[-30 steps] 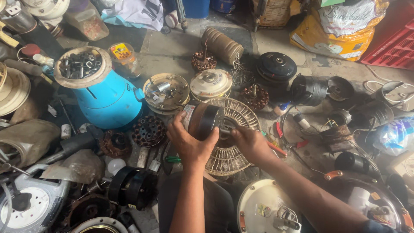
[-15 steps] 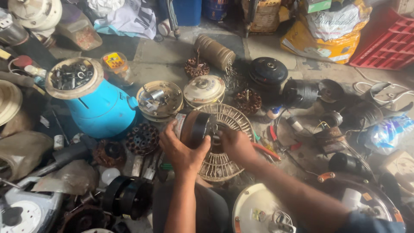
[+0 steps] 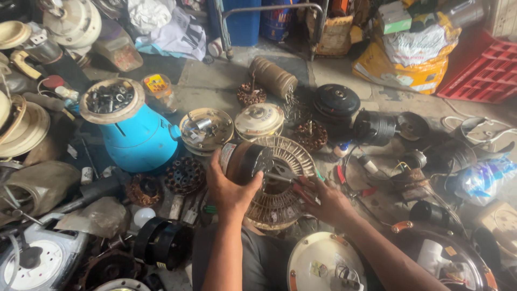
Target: The person uses pliers to repeatedly tap and adjust a cylindrical motor component resting on a stator. They rotate the motor part and continue tapping it with the pliers throughout the clip.
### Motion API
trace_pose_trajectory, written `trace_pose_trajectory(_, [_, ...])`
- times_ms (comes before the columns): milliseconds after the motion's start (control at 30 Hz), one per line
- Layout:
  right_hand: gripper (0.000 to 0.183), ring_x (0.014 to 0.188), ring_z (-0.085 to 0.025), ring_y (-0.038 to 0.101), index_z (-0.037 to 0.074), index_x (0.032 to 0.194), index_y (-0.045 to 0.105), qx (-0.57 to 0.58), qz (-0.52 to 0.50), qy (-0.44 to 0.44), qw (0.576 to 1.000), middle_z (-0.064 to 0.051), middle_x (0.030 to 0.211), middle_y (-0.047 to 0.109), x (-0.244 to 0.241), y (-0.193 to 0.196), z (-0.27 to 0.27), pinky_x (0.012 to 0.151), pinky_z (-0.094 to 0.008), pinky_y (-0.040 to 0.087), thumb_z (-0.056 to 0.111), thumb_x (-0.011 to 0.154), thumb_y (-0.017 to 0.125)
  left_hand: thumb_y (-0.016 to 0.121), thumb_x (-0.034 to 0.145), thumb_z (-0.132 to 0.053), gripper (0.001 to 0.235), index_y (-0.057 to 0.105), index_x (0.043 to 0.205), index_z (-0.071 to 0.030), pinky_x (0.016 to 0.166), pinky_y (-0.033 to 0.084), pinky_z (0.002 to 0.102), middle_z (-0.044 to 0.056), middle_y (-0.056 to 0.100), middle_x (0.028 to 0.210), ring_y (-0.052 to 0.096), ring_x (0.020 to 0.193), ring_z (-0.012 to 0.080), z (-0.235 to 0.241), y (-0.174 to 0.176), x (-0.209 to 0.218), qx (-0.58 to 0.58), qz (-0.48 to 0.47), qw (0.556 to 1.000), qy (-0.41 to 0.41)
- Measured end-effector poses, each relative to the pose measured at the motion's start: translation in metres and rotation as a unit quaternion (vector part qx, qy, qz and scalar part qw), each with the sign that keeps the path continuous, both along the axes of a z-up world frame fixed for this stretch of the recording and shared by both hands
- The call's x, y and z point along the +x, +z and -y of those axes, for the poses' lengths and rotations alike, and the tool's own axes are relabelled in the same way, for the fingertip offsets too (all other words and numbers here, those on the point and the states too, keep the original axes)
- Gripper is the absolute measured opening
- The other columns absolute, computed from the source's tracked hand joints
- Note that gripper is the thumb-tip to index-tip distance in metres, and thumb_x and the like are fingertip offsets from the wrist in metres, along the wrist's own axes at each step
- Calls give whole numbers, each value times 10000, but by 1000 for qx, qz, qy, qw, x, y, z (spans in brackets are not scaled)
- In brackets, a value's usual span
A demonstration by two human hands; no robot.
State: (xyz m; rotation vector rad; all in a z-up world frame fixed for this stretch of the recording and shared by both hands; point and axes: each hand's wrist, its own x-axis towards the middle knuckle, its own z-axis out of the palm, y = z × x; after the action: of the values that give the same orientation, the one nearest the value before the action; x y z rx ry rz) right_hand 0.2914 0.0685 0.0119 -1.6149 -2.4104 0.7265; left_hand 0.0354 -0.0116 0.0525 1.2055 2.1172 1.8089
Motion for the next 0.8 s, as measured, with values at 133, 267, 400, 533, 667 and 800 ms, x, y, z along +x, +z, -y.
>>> trace_pose_trajectory(133, [751,1266,-263,595,95,1323,513,-59,-230,-7,971,-79,1321,630,7,-6,-1,963,-386,539,37,653,848,904,629,-249,895,506,1403,-42,1061,464,399,155,600,1332,594,1222,277,0,-7,-13,134,188,972,-41])
trace_pose_trajectory(267, [495,908,-331,585,-16,1168,512,33,-413,-101,905,-211,1023,559,7,11,7,777,-431,543,-126,789,810,874,697,-212,773,537,1373,-51,1038,472,365,122,602,1305,586,1208,247,6,-24,-17,142,259,952,-83])
trace_pose_trajectory(400, [532,883,-233,581,57,1260,502,100,-353,16,930,-94,994,582,-29,50,2,713,-355,479,-40,813,774,878,683,-202,785,519,1365,-56,1023,482,370,123,583,1289,587,1189,252,1,-23,-12,149,291,937,-128])
trace_pose_trajectory(533, [552,1023,-236,707,62,1221,517,61,-137,94,984,-92,1052,729,-43,86,-1,801,-387,551,30,739,784,854,663,-209,791,512,1361,-61,978,526,386,128,608,1252,634,1132,247,0,-17,-10,174,368,900,-157])
trace_pose_trajectory(667, [589,1069,-204,718,54,1302,455,-21,-486,72,871,-91,1140,659,-47,73,12,829,-418,624,48,764,693,862,662,-219,795,510,1350,-32,992,490,405,140,584,1268,597,1170,253,9,-11,-10,176,331,905,-201])
trace_pose_trajectory(800, [546,1055,-204,673,42,1315,494,16,-74,20,997,-79,1116,697,-25,53,-7,882,-347,527,82,828,738,889,619,-323,803,544,1293,-58,992,516,439,129,639,1222,645,1142,292,8,16,2,110,204,957,-173])
